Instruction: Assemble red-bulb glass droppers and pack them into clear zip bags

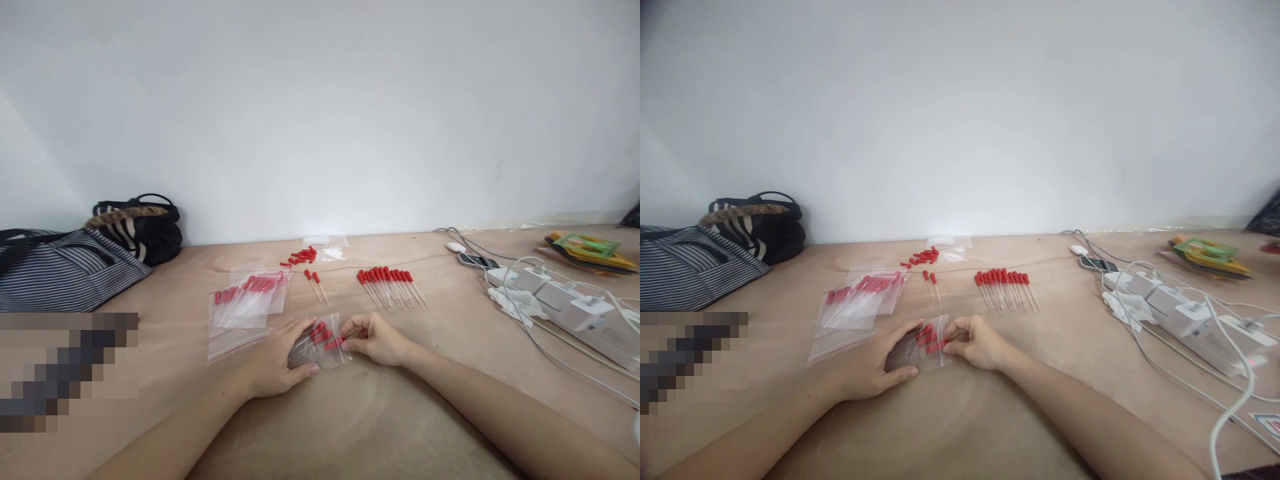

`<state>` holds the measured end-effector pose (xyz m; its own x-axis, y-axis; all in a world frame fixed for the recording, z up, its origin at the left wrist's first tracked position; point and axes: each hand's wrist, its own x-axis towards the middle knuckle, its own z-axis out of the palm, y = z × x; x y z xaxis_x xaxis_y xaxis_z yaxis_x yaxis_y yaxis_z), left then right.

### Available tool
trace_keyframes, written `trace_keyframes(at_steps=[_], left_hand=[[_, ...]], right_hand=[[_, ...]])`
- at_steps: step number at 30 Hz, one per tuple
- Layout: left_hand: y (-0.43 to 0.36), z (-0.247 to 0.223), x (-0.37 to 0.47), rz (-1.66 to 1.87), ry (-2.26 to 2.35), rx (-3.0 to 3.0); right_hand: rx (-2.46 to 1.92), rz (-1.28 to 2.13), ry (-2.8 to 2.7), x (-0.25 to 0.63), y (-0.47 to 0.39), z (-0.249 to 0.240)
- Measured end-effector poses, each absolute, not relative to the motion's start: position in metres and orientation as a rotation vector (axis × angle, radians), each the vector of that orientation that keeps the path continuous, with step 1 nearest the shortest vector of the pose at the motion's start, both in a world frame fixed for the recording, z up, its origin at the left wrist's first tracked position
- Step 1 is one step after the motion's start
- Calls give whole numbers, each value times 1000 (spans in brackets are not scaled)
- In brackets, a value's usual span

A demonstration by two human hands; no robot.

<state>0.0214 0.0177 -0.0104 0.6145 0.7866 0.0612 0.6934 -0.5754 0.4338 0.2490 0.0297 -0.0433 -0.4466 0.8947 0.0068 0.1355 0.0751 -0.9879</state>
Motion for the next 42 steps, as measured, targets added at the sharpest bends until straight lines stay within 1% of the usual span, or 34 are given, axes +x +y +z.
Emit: trace_keyframes(at_steps=[5, 12, 15, 17, 18, 20, 24, 27, 31, 35, 42], left_hand=[[16, -7, 23, 351, 1166, 2486], [14, -4, 25, 350, 1176, 2449], [14, -5, 25, 373, 1171, 2457], [14, -6, 25, 396, 1170, 2463], [14, -6, 25, 404, 1170, 2463], [13, -5, 24, 396, 1170, 2455], [13, -2, 23, 380, 1160, 2450], [13, -2, 23, 381, 1157, 2450], [12, -2, 24, 363, 1166, 2447], [12, -3, 24, 368, 1172, 2444], [12, -3, 25, 377, 1150, 2439]], right_hand=[[-1053, 1262, -1842, 241, 32, -39], [-1177, 1145, -1675, 224, 37, -43], [-1218, 1253, -1765, 230, 48, -38], [-1319, 1293, -1859, 236, 64, -31], [-1436, 1136, -1832, 239, 74, -28], [-1526, 968, -1747, 240, 97, -21], [-1682, 764, -1676, 221, 137, -17], [-1759, 682, -1690, 198, 155, -18], [-1816, 658, -1782, 179, 164, -15], [-1869, 681, -1858, 180, 163, -7], [-1868, 848, -1806, 203, 160, -2]])
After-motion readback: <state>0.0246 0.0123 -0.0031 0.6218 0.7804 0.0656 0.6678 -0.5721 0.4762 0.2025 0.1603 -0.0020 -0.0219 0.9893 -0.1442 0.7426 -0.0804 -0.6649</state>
